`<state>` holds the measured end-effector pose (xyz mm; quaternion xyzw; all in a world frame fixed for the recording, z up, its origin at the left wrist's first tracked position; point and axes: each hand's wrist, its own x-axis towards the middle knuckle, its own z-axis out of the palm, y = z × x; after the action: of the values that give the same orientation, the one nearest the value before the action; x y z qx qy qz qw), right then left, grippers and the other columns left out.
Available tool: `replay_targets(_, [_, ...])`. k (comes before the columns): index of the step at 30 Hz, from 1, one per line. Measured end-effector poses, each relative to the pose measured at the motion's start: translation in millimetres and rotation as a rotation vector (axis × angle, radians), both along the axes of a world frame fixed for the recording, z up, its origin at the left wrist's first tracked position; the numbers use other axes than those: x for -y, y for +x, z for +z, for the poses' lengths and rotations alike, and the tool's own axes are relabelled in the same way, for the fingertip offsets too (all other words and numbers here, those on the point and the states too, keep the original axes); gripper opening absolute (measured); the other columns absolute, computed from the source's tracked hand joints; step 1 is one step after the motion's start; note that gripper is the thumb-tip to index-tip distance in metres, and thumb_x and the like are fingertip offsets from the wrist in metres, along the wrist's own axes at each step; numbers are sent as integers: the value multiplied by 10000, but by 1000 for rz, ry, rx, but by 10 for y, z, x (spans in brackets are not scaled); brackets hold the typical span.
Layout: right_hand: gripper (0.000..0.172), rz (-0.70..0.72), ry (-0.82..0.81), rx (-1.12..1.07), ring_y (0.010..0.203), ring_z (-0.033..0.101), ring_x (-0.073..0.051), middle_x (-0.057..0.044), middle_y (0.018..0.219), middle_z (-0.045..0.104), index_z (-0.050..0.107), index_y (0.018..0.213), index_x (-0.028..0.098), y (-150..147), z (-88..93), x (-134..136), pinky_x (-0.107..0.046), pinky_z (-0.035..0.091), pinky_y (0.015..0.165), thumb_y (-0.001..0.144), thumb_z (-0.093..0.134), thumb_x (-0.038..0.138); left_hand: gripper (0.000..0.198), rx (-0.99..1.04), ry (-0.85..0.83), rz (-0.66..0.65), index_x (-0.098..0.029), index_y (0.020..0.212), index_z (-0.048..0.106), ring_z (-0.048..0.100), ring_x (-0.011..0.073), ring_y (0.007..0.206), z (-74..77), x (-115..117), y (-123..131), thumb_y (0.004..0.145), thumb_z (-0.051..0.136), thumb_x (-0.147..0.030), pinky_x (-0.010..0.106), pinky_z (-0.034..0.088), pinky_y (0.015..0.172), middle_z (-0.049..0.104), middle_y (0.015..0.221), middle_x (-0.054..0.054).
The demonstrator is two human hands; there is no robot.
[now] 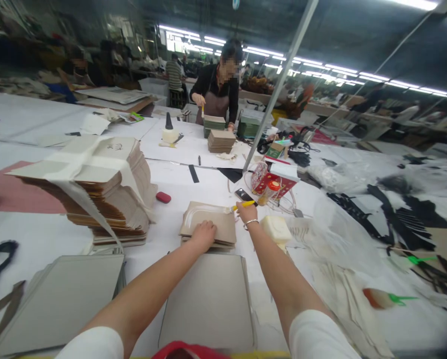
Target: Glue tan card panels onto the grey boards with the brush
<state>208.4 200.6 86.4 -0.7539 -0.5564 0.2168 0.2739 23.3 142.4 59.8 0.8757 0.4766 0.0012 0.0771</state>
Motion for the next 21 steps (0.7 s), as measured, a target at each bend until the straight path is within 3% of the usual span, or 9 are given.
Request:
replay_targets(7, [214,-36,-11,-85,545,564,-125,20,500,583,645,707,200,136,57,909,-207,398,513,734,518,370,322,-44,-9,-55,-119,978,568,477,276,995,48,-24,2,704,605,-285,375,400,819,534,1003,138])
replay_targets(12, [352,-159,90,-310,462,541,-113,-1,539,599,636,840,163,177,175,1423,-217,441,463,733,505,472,371,-96,-64,-116,-109,936,609,544,275,918,113,-119,-29,677,628,-374,348,437,763,570,965,146])
replay_targets(16, [490,-259,318,-562,434,531,-87,-26,671,639,581,1019,151,235,318,1635,-211,456,450,751,464,543,355,-133,-90,-151,-118,922,630,573,271,892,198,-140,-114,671,627,-369,338,440,764,595,952,143])
replay_targets(21, [458,-113,320,-505,478,543,-84,-6,640,621,605,972,167,153,289,1579,-209,466,487,782,416,538,376,-167,-91,-169,-101,926,639,582,291,896,260,-54,-155,611,676,-301,334,449,749,608,976,160])
